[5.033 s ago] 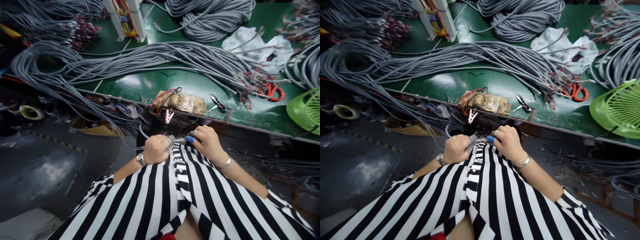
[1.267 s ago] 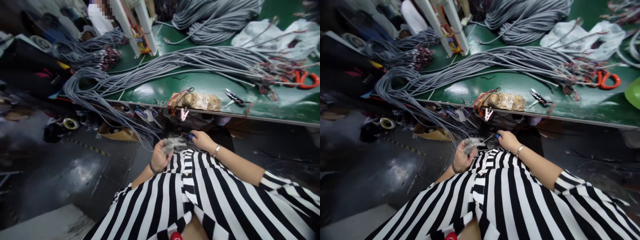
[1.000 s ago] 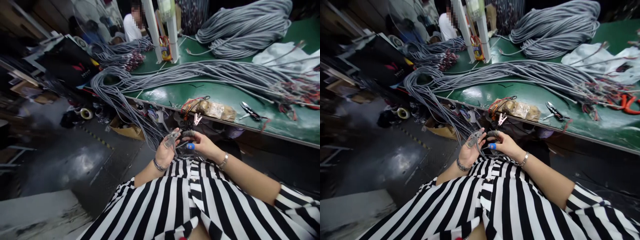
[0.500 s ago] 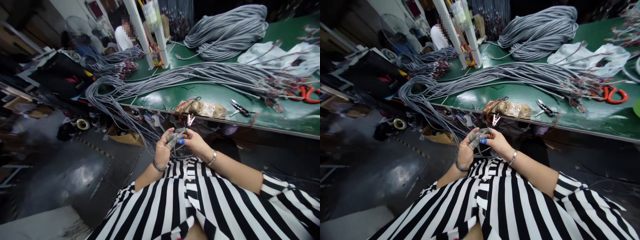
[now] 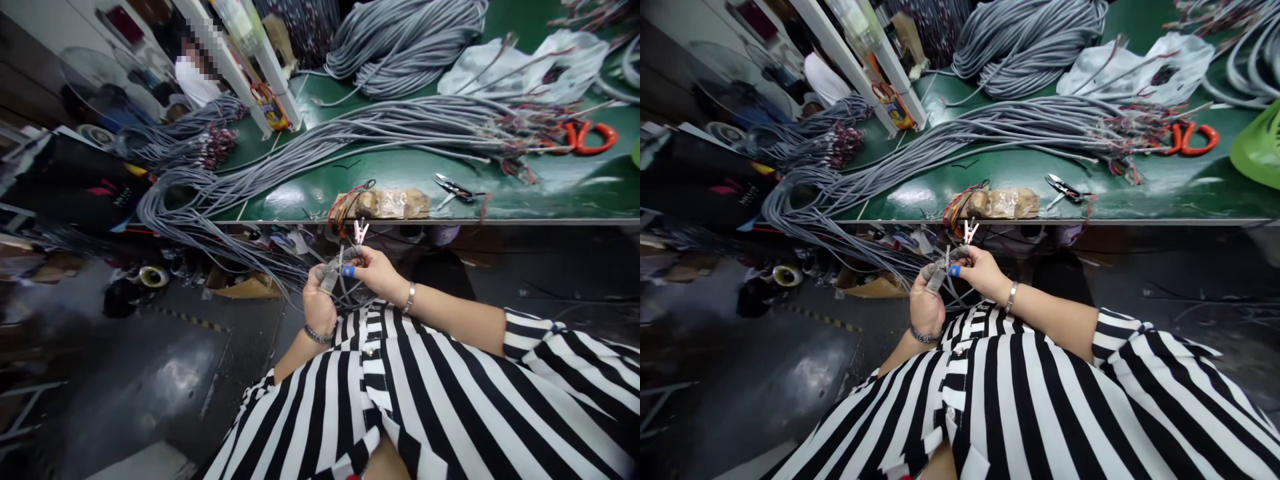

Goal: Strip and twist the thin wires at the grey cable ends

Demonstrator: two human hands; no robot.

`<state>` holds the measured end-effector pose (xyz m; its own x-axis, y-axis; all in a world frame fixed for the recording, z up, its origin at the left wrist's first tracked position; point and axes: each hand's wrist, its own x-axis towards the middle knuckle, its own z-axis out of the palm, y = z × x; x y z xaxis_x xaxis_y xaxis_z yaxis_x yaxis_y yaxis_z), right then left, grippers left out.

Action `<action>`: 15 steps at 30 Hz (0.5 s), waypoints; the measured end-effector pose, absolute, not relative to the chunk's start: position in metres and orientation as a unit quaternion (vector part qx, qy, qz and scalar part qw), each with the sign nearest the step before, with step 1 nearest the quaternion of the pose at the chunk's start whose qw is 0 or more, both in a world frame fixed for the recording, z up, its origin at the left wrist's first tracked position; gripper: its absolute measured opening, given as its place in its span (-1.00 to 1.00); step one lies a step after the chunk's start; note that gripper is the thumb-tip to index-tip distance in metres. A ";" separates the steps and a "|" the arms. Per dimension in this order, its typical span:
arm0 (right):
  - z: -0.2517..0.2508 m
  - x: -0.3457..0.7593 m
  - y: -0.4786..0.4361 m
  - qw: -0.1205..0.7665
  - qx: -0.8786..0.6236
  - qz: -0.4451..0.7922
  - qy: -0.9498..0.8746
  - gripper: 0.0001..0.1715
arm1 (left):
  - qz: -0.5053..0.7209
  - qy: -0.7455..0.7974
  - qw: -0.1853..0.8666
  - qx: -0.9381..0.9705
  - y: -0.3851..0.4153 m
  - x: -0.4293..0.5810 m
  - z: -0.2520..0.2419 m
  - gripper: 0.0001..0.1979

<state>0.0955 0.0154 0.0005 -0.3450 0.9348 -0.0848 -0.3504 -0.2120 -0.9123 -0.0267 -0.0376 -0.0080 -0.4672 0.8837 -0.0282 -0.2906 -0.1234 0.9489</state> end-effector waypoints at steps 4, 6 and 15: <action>0.004 0.096 0.010 0.453 -0.363 0.698 -0.419 -0.65 | 0.663 0.442 0.545 0.261 -0.041 -0.031 -0.004 -0.78; 0.004 0.097 0.009 0.445 -0.382 0.704 -0.400 -0.67 | 0.630 0.398 0.617 0.252 -0.045 -0.034 0.001 -0.76; -0.008 0.109 0.008 0.407 -0.376 0.769 -0.318 -0.73 | 0.621 0.348 0.667 0.219 -0.059 -0.054 0.008 -0.61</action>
<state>0.1091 0.0082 -0.0077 -0.3857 0.8654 -0.3200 -0.3862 -0.4664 -0.7958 -0.0540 -0.0593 0.0085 -0.0130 0.9814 -0.1915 -0.6761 0.1325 0.7248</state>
